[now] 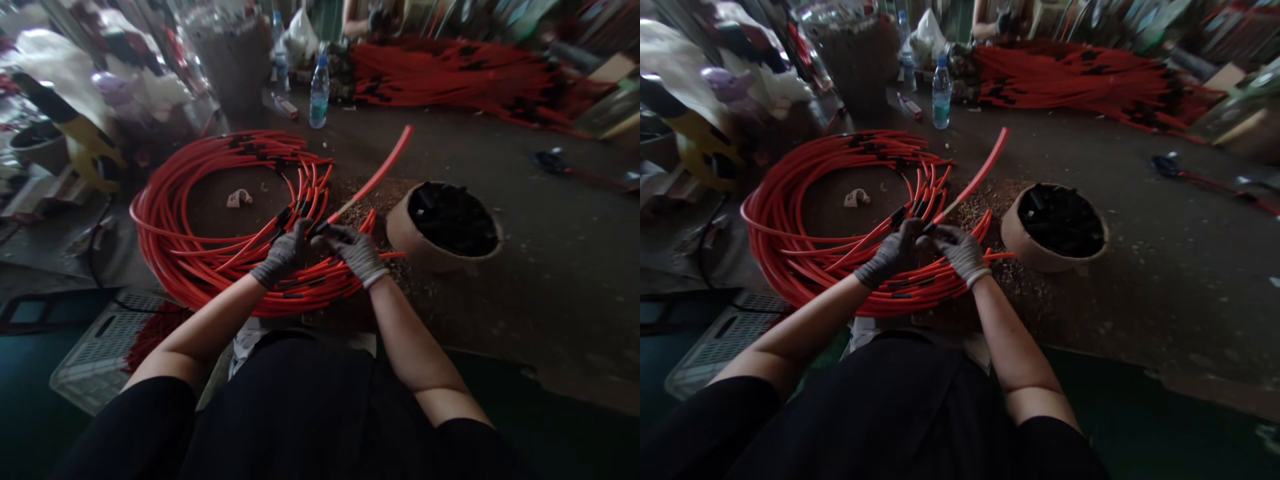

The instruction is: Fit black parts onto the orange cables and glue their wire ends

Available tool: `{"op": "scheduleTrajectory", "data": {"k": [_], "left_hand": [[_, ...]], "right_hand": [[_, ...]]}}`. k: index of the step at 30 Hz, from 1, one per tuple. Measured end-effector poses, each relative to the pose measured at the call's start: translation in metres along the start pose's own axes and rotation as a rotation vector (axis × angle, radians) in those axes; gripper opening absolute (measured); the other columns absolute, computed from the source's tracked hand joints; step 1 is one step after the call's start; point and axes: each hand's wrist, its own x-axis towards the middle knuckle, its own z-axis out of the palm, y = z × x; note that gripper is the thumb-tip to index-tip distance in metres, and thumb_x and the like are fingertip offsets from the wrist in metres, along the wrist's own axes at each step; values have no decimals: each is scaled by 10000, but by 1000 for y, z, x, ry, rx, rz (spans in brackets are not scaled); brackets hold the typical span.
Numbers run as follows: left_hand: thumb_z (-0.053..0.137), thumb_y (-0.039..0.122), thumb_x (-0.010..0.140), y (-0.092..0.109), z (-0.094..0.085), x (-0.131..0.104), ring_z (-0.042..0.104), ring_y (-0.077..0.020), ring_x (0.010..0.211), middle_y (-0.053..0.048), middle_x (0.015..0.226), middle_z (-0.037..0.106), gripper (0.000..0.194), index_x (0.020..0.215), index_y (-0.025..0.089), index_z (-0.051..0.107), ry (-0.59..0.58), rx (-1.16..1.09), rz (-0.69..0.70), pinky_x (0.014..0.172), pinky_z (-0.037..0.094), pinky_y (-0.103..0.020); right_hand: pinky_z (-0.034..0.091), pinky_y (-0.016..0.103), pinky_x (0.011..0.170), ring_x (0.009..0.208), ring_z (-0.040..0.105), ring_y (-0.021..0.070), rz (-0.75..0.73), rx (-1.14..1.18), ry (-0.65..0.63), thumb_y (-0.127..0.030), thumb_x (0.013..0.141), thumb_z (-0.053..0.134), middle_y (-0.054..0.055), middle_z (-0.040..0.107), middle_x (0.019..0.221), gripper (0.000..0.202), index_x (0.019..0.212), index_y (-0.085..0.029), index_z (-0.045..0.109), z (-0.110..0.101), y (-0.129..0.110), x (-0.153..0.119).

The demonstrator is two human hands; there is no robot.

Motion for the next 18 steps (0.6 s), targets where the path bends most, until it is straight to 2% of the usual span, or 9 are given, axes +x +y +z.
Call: {"op": "scheduleTrajectory", "data": {"k": [2,3,5,7,8,10,13,15,18], "left_hand": [[582,338,911,0,-3,10,660,-284,1131,-174,1276,650,512,1374,134,504,56,126,-36,933,515,-361],[602,327,898,4,-1,12,637,-299,1180,-187,1317,622,482,1334,131,542,29,177,-18,963,506,-374],[545,330,942,18,10,14,643,-304,1181,-196,1274,639,378,1248,113,598,-134,233,66,968,508,-384],[425,335,1005,35,25,14,685,-294,1107,-203,1163,685,380,1227,79,597,-302,254,125,921,528,-380],[386,340,1020,42,31,14,698,-297,1080,-210,1124,699,406,1236,60,585,-345,246,131,902,534,-384],[377,356,1024,50,41,17,710,-303,1055,-209,1079,719,428,1242,48,581,-379,227,138,890,537,-390],[447,371,1003,48,42,25,720,-278,1009,-155,1032,747,356,1135,117,659,-450,183,226,886,535,-365],[487,357,988,47,40,28,714,-245,970,-133,1021,748,305,1048,135,687,-412,84,241,880,531,-341],[522,304,968,54,41,22,681,-177,854,-105,967,737,281,1109,102,657,-138,-261,164,812,531,-284]], "right_hand": [[487,252,559,627,571,125,-59,14,255,-344,577,811,-35,663,758,519,1064,-223,680,-27,0,3],[463,232,530,634,576,121,-88,42,367,-307,578,789,-38,669,803,585,1141,-244,644,-40,-1,3],[431,200,501,672,605,118,-139,112,500,-264,593,742,-39,681,885,671,1241,-282,571,-59,-3,3],[434,182,506,730,636,115,-154,171,536,-267,619,717,-32,693,954,674,1268,-297,538,-66,-4,0],[445,179,516,751,644,112,-146,186,538,-280,634,713,-27,698,976,638,1249,-293,542,-65,-4,-1],[483,181,554,776,654,108,-116,203,526,-295,639,717,-24,705,983,537,1157,-274,577,-61,-3,-3],[541,194,669,823,664,101,-108,247,490,-247,571,729,-46,702,930,435,993,-248,623,-59,-3,-1],[554,203,736,842,666,96,-148,252,486,-216,541,738,-59,698,902,417,946,-242,642,-64,-5,1],[549,205,680,784,666,99,-207,226,549,-235,555,770,-56,705,875,385,920,-239,647,-77,-15,4]]}}
